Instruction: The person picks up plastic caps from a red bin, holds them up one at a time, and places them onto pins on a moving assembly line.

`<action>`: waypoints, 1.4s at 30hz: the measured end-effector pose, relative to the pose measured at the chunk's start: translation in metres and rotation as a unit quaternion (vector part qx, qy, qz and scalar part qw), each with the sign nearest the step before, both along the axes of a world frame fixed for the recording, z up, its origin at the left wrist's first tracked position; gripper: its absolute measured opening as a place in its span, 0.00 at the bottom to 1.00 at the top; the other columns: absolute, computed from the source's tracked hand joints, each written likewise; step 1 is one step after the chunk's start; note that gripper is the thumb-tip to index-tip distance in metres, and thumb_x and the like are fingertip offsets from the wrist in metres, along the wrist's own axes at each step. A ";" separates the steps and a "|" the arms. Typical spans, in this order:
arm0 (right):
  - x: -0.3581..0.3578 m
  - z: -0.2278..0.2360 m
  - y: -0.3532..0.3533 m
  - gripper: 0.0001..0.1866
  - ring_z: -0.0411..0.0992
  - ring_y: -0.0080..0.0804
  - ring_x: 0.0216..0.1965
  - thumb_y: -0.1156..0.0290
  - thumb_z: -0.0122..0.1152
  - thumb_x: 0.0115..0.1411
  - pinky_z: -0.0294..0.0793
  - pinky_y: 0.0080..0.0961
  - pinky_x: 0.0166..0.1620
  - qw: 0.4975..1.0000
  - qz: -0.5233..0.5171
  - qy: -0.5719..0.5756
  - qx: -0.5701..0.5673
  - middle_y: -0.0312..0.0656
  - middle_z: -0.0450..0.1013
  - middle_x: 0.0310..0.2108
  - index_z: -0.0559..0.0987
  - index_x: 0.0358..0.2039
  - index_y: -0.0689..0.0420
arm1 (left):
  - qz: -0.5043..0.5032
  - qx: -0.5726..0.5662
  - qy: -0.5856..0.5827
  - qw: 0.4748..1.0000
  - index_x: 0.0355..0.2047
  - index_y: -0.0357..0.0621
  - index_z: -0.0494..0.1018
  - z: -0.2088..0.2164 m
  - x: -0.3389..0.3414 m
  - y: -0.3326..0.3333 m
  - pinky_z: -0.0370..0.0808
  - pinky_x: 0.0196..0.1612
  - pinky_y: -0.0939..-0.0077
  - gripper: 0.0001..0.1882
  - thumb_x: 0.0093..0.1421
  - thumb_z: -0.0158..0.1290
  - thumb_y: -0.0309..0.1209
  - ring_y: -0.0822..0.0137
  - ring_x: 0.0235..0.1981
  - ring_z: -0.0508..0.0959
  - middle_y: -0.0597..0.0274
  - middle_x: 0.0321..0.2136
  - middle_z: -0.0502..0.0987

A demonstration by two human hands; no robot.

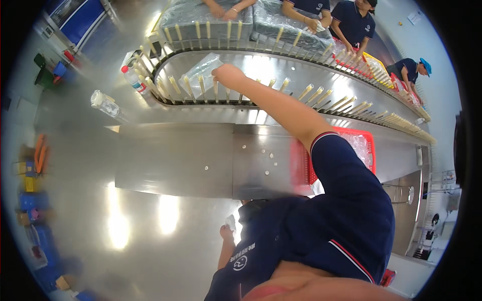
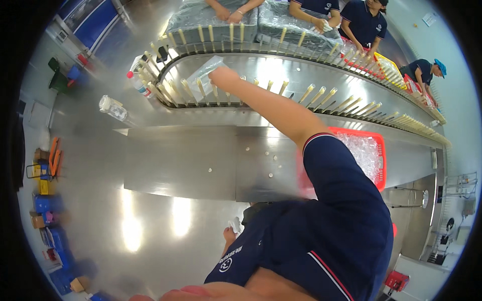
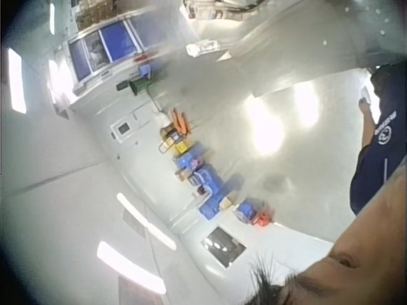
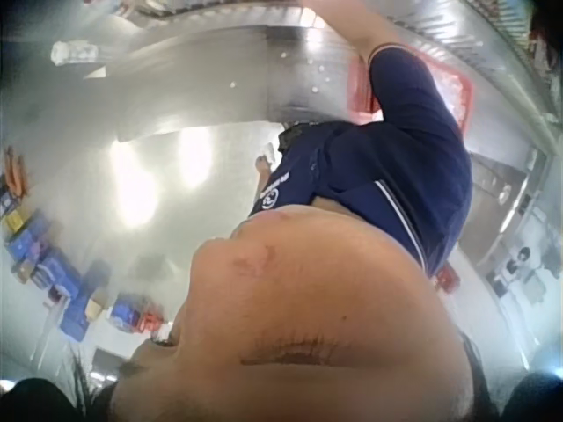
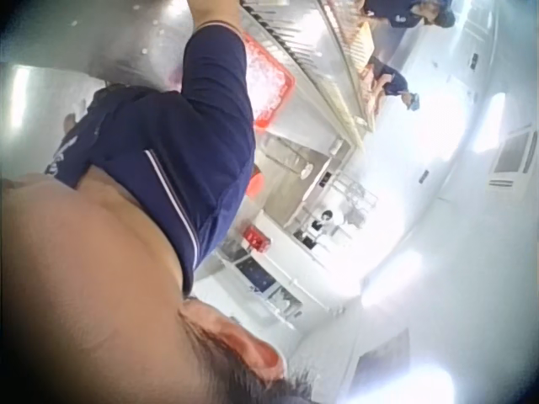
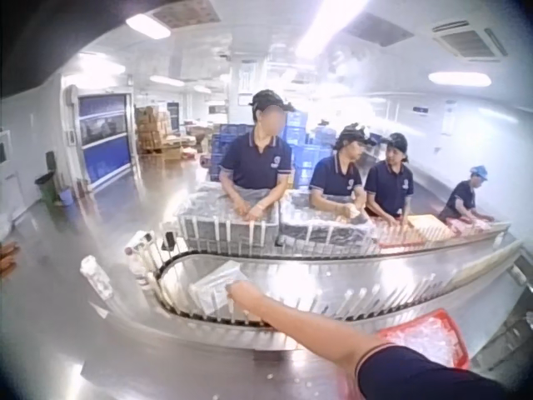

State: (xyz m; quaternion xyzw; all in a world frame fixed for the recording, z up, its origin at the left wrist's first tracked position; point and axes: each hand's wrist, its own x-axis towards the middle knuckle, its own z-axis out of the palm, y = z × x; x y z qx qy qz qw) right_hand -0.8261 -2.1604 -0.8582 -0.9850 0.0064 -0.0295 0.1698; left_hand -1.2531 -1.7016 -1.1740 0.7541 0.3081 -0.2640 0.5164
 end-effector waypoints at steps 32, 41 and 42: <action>0.057 -0.015 0.063 0.17 0.73 0.29 0.32 0.67 0.59 0.52 0.72 0.23 0.36 0.737 -0.093 -0.102 0.662 0.46 0.73 0.32 0.74 0.39 0.67 | -0.015 -0.019 0.055 0.998 0.44 0.30 0.64 -0.054 0.120 0.033 0.77 0.26 0.71 0.19 0.54 0.46 0.29 0.63 0.31 0.72 0.52 0.34 0.69; 0.093 0.023 0.129 0.11 0.72 0.35 0.35 0.70 0.56 0.51 0.70 0.28 0.39 0.939 0.043 -0.115 0.321 0.47 0.72 0.33 0.75 0.34 0.61 | -0.115 0.051 -0.034 0.991 0.33 0.32 0.66 -0.125 0.070 0.075 0.77 0.24 0.70 0.11 0.53 0.45 0.28 0.64 0.27 0.69 0.56 0.27 0.67; 0.100 0.022 0.124 0.10 0.72 0.39 0.35 0.69 0.55 0.52 0.69 0.30 0.39 0.953 0.060 -0.145 0.260 0.48 0.71 0.32 0.76 0.32 0.61 | -0.123 0.045 -0.035 0.991 0.33 0.32 0.66 -0.118 0.079 0.064 0.77 0.24 0.70 0.11 0.53 0.45 0.28 0.64 0.27 0.69 0.56 0.27 0.67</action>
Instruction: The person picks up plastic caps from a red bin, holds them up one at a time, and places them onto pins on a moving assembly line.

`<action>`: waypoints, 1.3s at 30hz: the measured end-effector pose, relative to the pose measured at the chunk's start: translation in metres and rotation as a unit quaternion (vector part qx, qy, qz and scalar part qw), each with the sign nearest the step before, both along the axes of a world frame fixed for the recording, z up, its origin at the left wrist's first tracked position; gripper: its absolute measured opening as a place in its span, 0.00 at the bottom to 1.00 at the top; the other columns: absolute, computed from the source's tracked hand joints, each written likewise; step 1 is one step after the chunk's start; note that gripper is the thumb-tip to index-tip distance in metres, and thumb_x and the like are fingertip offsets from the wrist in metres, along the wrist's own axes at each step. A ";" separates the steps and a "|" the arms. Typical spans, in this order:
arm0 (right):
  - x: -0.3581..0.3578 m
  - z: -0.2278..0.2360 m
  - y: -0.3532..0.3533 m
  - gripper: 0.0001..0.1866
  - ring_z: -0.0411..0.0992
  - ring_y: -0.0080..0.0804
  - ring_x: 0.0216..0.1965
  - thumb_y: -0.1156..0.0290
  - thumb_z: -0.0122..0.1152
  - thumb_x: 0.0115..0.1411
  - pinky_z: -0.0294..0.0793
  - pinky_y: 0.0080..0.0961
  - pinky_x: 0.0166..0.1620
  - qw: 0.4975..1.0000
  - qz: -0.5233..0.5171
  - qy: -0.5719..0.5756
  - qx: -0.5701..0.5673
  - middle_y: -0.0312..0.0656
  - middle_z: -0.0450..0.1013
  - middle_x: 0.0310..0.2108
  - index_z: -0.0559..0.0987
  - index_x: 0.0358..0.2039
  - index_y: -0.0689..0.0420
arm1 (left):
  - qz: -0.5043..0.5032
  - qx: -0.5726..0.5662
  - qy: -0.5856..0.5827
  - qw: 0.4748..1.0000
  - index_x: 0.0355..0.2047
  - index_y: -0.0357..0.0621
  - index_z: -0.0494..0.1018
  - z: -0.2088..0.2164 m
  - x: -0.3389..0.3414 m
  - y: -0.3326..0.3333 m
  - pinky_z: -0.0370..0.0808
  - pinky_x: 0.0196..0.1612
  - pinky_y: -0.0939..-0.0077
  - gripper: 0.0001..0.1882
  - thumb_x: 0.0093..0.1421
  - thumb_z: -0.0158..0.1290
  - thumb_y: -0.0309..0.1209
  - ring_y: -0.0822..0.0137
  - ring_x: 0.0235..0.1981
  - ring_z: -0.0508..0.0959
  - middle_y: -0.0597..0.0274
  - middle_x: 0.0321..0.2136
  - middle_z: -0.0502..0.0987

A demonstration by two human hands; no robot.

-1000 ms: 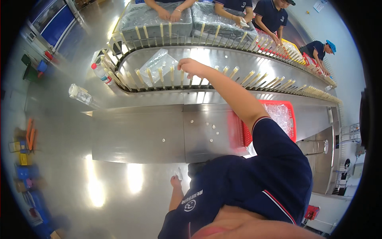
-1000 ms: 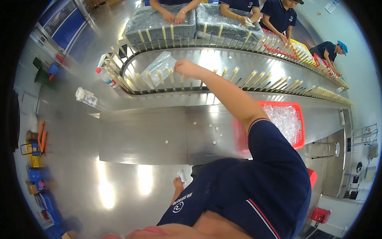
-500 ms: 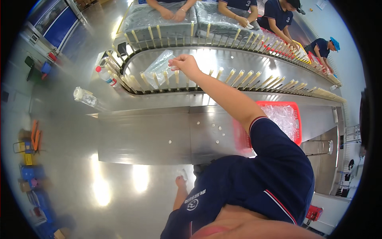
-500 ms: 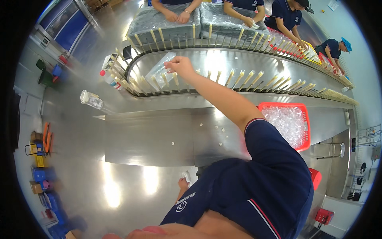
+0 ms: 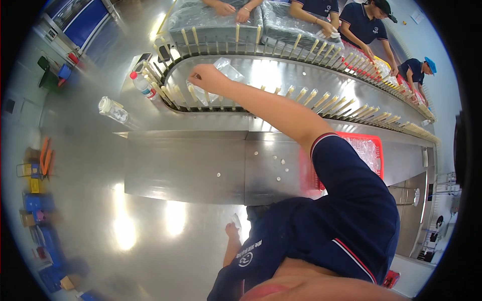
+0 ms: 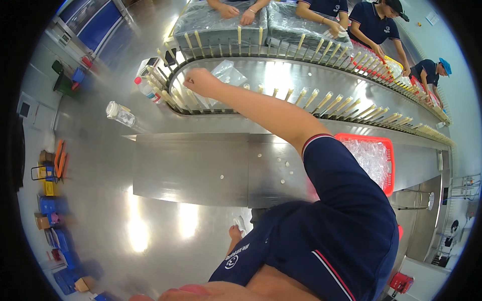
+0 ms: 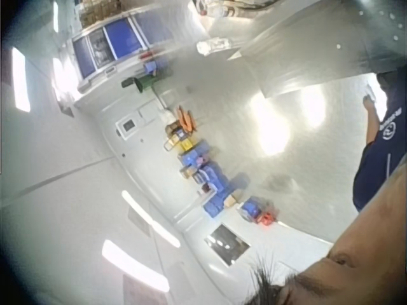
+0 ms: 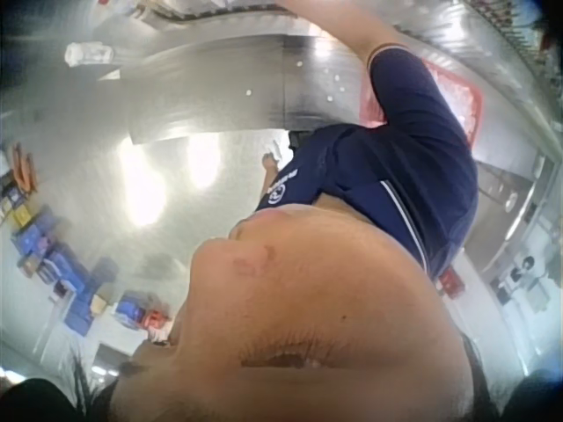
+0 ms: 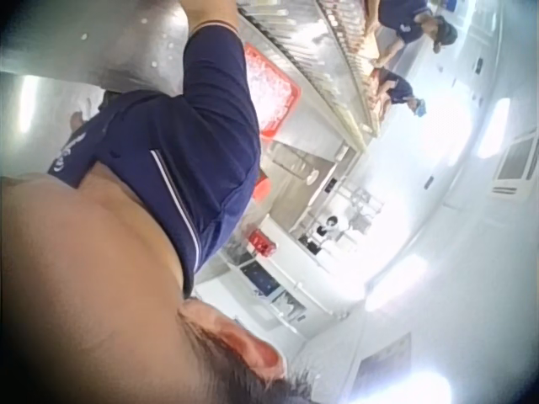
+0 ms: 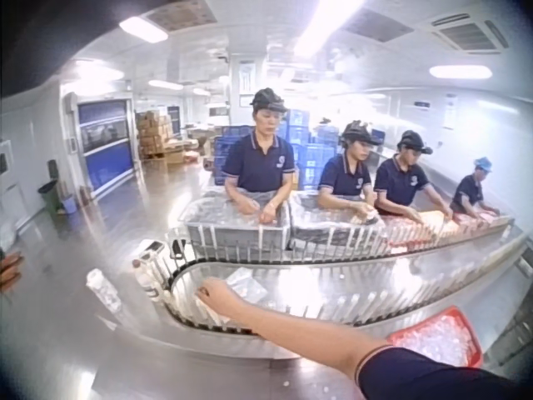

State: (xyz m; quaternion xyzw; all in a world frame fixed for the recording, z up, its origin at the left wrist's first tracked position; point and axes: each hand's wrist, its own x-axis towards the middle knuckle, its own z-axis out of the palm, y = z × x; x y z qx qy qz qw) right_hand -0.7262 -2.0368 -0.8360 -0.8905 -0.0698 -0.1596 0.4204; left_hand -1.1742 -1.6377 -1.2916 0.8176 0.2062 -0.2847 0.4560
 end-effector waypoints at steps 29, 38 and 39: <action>0.048 -0.059 -0.051 0.08 0.71 0.44 0.34 0.69 0.51 0.51 0.71 0.36 0.36 0.945 0.051 0.024 -0.321 0.48 0.72 0.26 0.76 0.26 0.58 | 0.185 -0.057 0.063 0.979 0.39 0.33 0.66 0.025 -0.048 0.018 0.75 0.24 0.74 0.14 0.53 0.44 0.28 0.66 0.29 0.71 0.55 0.32 0.68; 0.012 -0.093 -0.041 0.10 0.70 0.40 0.38 0.74 0.54 0.44 0.74 0.29 0.34 0.868 0.064 -0.043 -0.491 0.44 0.71 0.30 0.74 0.29 0.62 | 0.204 -0.051 0.023 0.977 0.37 0.33 0.67 0.036 0.018 0.000 0.75 0.23 0.74 0.15 0.52 0.45 0.30 0.66 0.27 0.71 0.56 0.30 0.69; 0.009 -0.113 -0.049 0.12 0.69 0.41 0.41 0.74 0.54 0.43 0.74 0.28 0.35 0.872 0.028 -0.087 -0.481 0.45 0.70 0.33 0.74 0.31 0.64 | 0.198 -0.049 0.010 0.979 0.37 0.33 0.67 0.044 0.027 -0.003 0.75 0.23 0.74 0.15 0.52 0.45 0.30 0.66 0.27 0.71 0.56 0.30 0.69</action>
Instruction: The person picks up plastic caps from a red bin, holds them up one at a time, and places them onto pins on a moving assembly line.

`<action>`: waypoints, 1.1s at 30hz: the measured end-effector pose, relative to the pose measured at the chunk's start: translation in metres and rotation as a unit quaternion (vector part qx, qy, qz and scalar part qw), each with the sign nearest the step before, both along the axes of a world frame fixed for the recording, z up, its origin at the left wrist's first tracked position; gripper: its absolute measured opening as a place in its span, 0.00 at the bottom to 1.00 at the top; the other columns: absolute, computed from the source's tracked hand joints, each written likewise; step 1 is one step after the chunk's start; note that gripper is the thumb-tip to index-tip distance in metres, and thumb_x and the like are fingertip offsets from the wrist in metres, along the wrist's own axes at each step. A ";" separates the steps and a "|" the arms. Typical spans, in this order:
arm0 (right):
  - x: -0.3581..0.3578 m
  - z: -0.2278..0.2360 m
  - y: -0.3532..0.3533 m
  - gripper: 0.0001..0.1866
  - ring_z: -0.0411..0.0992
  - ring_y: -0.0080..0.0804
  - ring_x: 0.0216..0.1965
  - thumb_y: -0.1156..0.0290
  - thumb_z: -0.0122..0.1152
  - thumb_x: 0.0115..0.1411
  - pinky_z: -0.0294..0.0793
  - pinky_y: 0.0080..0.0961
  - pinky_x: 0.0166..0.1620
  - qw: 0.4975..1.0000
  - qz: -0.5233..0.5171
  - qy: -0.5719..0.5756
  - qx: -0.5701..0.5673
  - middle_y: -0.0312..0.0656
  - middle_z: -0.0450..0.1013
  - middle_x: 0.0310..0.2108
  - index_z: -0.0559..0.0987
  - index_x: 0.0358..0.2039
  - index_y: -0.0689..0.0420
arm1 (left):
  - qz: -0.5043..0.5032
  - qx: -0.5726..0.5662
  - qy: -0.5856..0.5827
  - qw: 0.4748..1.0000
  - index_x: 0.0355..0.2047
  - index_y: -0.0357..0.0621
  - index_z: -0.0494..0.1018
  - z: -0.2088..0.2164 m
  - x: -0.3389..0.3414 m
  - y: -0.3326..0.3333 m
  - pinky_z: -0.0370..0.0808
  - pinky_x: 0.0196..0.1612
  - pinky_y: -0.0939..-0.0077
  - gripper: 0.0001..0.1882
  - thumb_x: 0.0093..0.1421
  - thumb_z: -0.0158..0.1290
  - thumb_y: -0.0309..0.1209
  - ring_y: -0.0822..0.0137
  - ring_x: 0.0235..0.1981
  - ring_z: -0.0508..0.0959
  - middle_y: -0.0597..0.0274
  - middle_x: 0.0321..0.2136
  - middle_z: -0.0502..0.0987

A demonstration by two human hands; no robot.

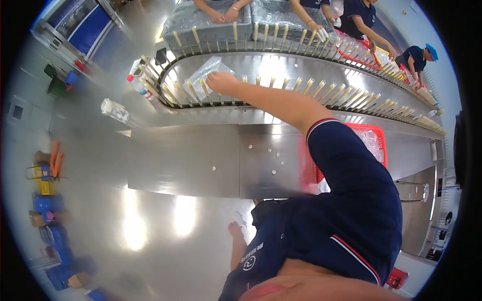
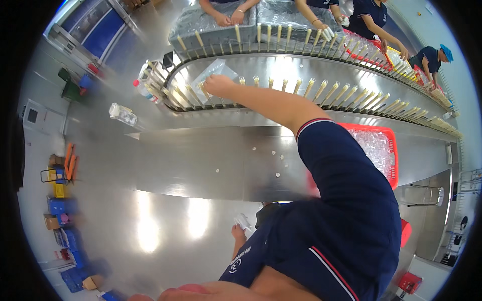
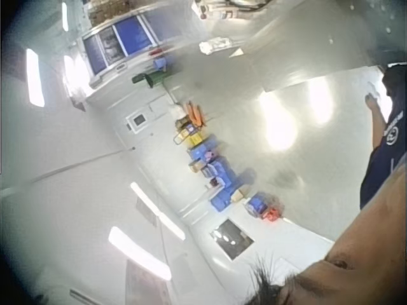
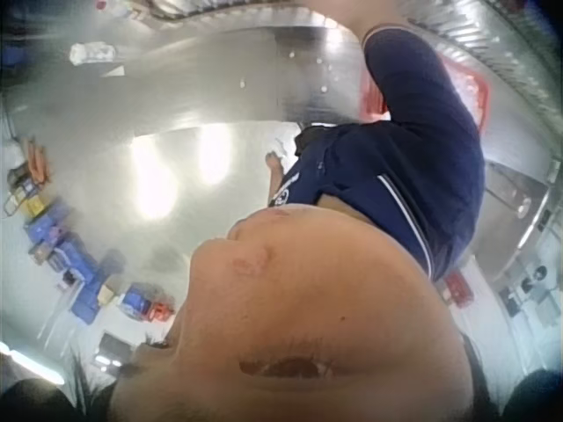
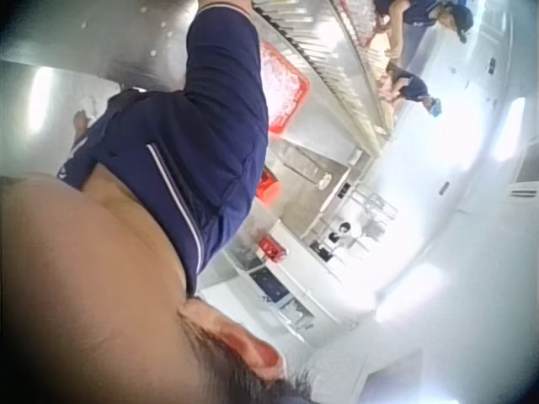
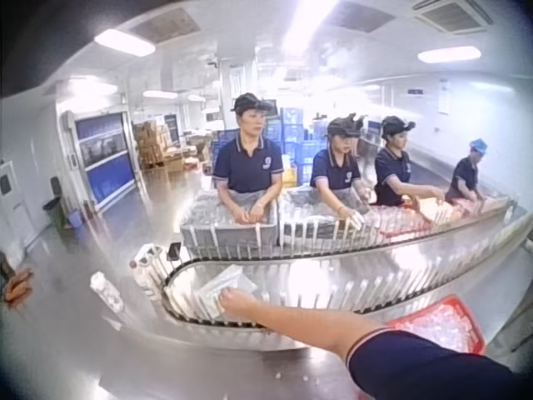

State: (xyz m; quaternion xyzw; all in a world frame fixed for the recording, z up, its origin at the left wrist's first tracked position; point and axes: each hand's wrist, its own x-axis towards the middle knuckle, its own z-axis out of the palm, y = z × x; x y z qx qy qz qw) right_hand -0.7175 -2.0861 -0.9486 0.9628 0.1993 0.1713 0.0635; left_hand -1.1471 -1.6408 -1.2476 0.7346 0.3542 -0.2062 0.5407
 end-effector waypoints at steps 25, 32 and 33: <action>-0.491 -0.030 -0.069 0.14 0.68 0.33 0.39 0.69 0.50 0.49 0.64 0.32 0.39 0.962 0.070 0.088 0.247 0.40 0.67 0.38 0.69 0.39 0.51 | -0.292 0.135 -0.450 0.833 0.24 0.36 0.71 0.324 0.007 -0.352 0.63 0.22 0.82 0.09 0.54 0.52 0.31 0.78 0.18 0.63 0.68 0.16 0.68; -0.507 -0.005 -0.091 0.17 0.68 0.33 0.38 0.70 0.49 0.48 0.65 0.32 0.37 0.921 0.085 0.004 0.381 0.39 0.67 0.35 0.69 0.42 0.48 | -0.499 0.101 -0.305 0.805 0.26 0.35 0.73 0.363 0.029 -0.399 0.63 0.21 0.81 0.10 0.52 0.53 0.32 0.78 0.17 0.66 0.66 0.14 0.70; -0.502 0.000 -0.101 0.16 0.67 0.33 0.38 0.71 0.50 0.47 0.65 0.30 0.38 0.939 0.074 0.016 0.336 0.39 0.67 0.34 0.71 0.40 0.51 | -0.573 0.130 -0.295 0.754 0.27 0.35 0.74 0.365 0.043 -0.403 0.64 0.21 0.79 0.10 0.51 0.53 0.32 0.75 0.17 0.67 0.63 0.15 0.71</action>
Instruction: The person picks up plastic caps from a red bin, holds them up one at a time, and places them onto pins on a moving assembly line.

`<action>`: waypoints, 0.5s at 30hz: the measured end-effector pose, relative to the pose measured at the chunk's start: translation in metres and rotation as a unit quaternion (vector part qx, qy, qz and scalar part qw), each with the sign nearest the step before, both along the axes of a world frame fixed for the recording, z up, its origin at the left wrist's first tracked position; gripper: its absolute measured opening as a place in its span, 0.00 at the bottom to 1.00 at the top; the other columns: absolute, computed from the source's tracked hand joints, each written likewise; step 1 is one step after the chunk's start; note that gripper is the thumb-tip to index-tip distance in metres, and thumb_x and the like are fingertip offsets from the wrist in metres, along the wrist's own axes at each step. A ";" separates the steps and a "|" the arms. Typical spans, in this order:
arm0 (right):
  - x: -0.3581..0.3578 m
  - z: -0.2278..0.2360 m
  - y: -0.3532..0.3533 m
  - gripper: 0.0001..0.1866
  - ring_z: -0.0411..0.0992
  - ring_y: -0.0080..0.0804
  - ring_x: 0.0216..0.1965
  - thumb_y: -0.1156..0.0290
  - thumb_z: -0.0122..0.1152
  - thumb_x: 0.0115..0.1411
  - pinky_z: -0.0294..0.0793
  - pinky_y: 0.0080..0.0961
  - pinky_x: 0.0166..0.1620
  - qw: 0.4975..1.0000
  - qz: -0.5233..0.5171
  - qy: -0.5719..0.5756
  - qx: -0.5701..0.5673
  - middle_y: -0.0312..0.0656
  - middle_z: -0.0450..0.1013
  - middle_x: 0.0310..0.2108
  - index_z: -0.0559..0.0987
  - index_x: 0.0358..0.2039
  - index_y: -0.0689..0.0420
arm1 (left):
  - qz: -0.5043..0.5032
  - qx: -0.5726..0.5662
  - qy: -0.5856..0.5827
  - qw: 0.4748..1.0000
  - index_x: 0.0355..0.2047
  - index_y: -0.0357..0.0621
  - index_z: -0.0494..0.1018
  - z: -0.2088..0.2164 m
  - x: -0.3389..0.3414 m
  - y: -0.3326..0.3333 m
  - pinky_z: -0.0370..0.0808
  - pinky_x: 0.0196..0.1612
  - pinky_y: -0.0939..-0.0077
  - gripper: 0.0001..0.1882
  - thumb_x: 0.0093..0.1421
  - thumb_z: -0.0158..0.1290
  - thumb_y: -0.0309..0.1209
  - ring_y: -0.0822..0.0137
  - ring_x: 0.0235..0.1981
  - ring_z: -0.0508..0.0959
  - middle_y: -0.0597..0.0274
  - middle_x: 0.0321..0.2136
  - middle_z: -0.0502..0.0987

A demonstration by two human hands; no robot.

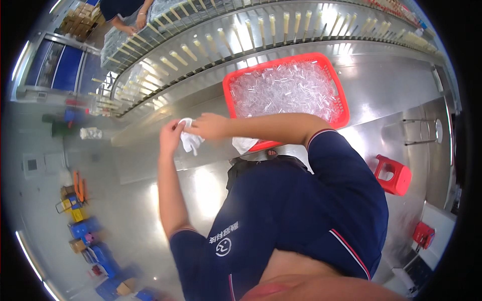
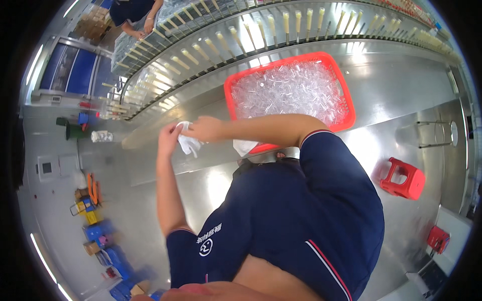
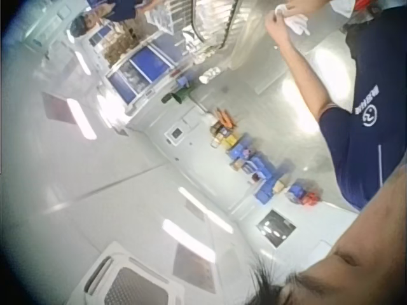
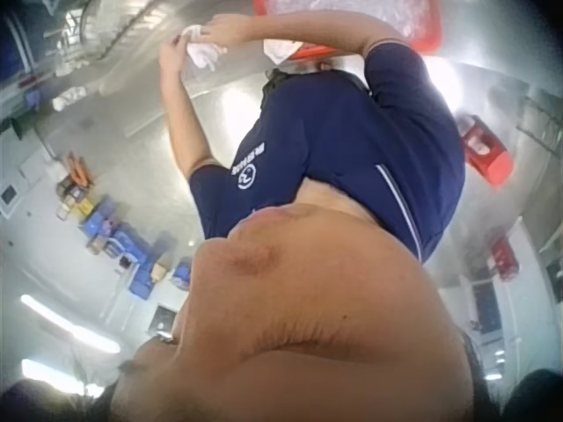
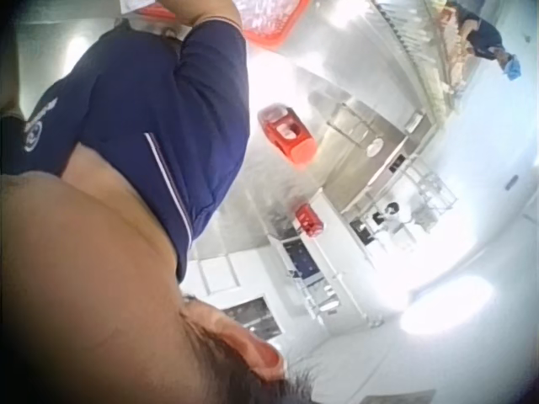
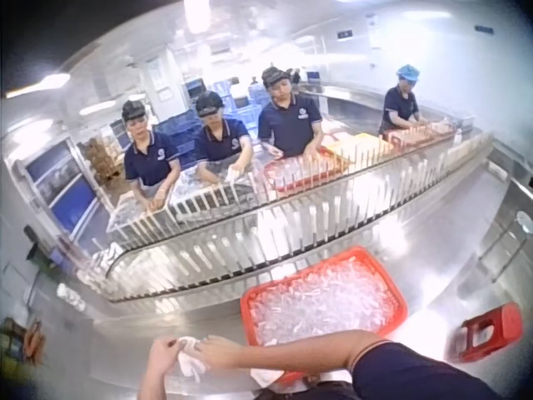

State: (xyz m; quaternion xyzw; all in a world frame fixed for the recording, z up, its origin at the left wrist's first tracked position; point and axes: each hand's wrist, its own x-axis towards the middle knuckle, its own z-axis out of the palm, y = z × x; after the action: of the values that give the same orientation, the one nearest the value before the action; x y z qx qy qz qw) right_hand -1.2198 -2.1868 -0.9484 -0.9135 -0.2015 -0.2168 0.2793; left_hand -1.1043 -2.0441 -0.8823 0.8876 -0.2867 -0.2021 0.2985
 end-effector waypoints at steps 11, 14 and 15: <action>0.016 0.005 -0.043 0.08 0.68 0.36 0.35 0.66 0.53 0.43 0.67 0.35 0.36 0.974 0.167 -0.126 -0.089 0.41 0.70 0.29 0.76 0.22 0.56 | -0.239 0.063 -0.271 0.930 0.25 0.39 0.70 0.009 0.017 -0.067 0.70 0.31 0.63 0.06 0.47 0.52 0.27 0.50 0.29 0.73 0.50 0.25 0.73; 0.013 -0.002 -0.050 0.09 0.72 0.42 0.33 0.67 0.52 0.45 0.70 0.38 0.35 0.985 0.022 0.096 -0.139 0.44 0.72 0.27 0.77 0.24 0.58 | -0.207 0.242 -0.321 0.892 0.30 0.40 0.67 -0.028 0.009 -0.056 0.72 0.32 0.60 0.06 0.52 0.45 0.28 0.51 0.31 0.74 0.50 0.30 0.71; 0.009 0.001 -0.053 0.09 0.73 0.43 0.32 0.68 0.51 0.47 0.71 0.38 0.34 0.974 -0.002 0.192 -0.123 0.45 0.73 0.26 0.77 0.25 0.58 | -0.220 0.279 -0.310 0.882 0.31 0.40 0.66 -0.051 0.011 -0.043 0.73 0.33 0.59 0.07 0.53 0.44 0.29 0.51 0.32 0.74 0.50 0.31 0.71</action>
State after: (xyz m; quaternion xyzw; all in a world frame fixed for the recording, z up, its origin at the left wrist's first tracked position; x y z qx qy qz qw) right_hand -1.2112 -2.2399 -0.9475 -0.9658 -0.1671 -0.0115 0.1981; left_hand -1.0931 -2.0872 -0.9337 0.8655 -0.4843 -0.0488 -0.1179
